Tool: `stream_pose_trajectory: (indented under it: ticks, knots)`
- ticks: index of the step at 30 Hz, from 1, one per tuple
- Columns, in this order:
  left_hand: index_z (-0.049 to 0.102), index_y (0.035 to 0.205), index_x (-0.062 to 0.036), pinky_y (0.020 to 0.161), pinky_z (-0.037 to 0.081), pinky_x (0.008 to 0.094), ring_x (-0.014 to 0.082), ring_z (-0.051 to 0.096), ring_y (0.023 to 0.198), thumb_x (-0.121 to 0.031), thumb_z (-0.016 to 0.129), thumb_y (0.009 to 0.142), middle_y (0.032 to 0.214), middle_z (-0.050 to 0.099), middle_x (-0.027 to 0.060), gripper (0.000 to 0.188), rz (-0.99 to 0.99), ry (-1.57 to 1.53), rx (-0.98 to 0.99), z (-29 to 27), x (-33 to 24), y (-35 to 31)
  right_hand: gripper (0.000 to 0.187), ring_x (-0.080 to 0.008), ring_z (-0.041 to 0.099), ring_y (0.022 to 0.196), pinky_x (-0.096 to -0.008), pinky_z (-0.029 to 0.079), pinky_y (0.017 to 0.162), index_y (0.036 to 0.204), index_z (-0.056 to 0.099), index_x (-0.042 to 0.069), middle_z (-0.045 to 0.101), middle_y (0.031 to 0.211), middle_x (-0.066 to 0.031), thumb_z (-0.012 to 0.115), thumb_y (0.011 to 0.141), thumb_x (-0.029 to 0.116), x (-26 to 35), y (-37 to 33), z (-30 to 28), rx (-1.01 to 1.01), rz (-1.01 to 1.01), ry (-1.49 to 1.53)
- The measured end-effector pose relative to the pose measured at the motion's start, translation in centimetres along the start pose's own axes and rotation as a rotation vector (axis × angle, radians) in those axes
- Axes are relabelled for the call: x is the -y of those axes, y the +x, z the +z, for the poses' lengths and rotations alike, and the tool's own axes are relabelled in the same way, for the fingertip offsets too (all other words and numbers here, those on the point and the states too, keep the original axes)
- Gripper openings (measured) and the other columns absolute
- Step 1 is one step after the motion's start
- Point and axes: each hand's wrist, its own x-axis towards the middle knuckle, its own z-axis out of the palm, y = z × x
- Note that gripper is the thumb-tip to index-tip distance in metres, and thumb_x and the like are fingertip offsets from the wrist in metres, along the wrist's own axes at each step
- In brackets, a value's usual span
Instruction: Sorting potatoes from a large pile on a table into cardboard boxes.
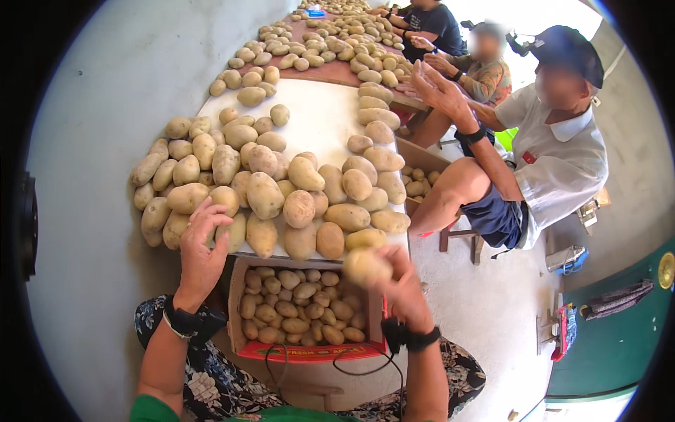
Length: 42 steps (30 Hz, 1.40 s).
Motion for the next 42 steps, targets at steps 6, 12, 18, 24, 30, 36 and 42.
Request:
stream_pose_trajectory:
  ticks: [6, 12, 18, 24, 30, 36, 42]
  knots:
    - [0.057, 0.086, -0.0026, 0.093, 0.036, 0.0403, 0.0358, 0.045, 0.111, 0.002, 0.054, 0.070, 0.101, 0.058, 0.0121, 0.017, 0.010, 0.002, -0.051, -0.5, 0.7, 0.2, 0.042, -0.0145, 0.054, 0.085, -0.0270, 0.045, 0.075, 0.104, 0.042, 0.004, 0.054, 0.093, -0.0057, 0.068, 0.071, 0.008, 2.4, 10.7, -3.9, -0.298, -0.311, -0.291]
    - [0.056, 0.085, -0.0029, 0.093, 0.036, 0.0407, 0.0361, 0.046, 0.109, 0.001, 0.054, 0.070, 0.100, 0.058, 0.0129, 0.016, 0.021, 0.034, -0.067, -1.0, 1.1, 0.6, 0.042, -0.0164, 0.055, 0.079, -0.0285, 0.045, 0.070, 0.099, 0.048, 0.003, 0.057, 0.089, -0.0116, 0.071, 0.068, 0.021, -0.1, 14.7, -4.7, -0.419, -0.331, -0.675]
    - [0.056, 0.087, -0.0036, 0.095, 0.034, 0.0360, 0.0312, 0.047, 0.112, 0.001, 0.054, 0.073, 0.103, 0.059, 0.0102, 0.016, 0.079, 0.036, -0.005, -0.8, 2.1, 0.5, 0.037, -0.0132, 0.051, 0.070, -0.0270, 0.043, 0.064, 0.097, 0.053, 0.000, 0.057, 0.082, -0.0076, 0.068, 0.073, 0.022, 0.2, 15.0, -5.3, -0.284, -0.195, -0.815]
    - [0.057, 0.088, -0.0031, 0.095, 0.034, 0.0351, 0.0277, 0.048, 0.112, 0.001, 0.053, 0.074, 0.103, 0.059, 0.0093, 0.016, 0.088, 0.027, -0.029, -0.8, 2.1, 0.2, 0.017, -0.0086, 0.053, 0.067, -0.0224, 0.043, 0.063, 0.087, 0.058, 0.000, 0.058, 0.075, -0.0022, 0.063, 0.079, 0.014, 3.6, 6.3, 0.5, -0.017, -0.248, -0.558]
    - [0.057, 0.087, -0.0027, 0.095, 0.034, 0.0357, 0.0278, 0.046, 0.115, 0.003, 0.054, 0.073, 0.104, 0.059, 0.0092, 0.016, 0.036, 0.077, -0.005, -0.6, 2.3, -0.1, 0.014, -0.0239, 0.060, 0.074, -0.0322, 0.047, 0.070, 0.085, 0.060, 0.003, 0.063, 0.081, -0.0100, 0.061, 0.074, 0.013, -13.3, 1.4, 4.5, 0.472, 0.173, -0.789]
    - [0.056, 0.085, -0.0034, 0.096, 0.033, 0.0370, 0.0294, 0.044, 0.117, 0.003, 0.054, 0.072, 0.105, 0.058, 0.0094, 0.015, -0.024, 0.083, 0.005, -0.8, 1.7, 0.4, 0.025, -0.0311, 0.054, 0.095, -0.0404, 0.045, 0.080, 0.096, 0.061, 0.009, 0.057, 0.101, -0.0154, 0.052, 0.073, 0.009, -28.2, 0.5, 5.5, 0.531, 0.250, -1.351]
    - [0.056, 0.087, -0.0036, 0.097, 0.032, 0.0373, 0.0296, 0.042, 0.118, 0.003, 0.053, 0.073, 0.106, 0.058, 0.0093, 0.015, -0.026, 0.068, 0.019, -0.7, 1.4, 0.5, 0.023, -0.0296, 0.057, 0.092, -0.0412, 0.046, 0.070, 0.096, 0.060, 0.011, 0.052, 0.111, -0.0181, 0.049, 0.077, 0.018, -29.8, -1.2, 9.0, 0.405, 0.203, -1.923]
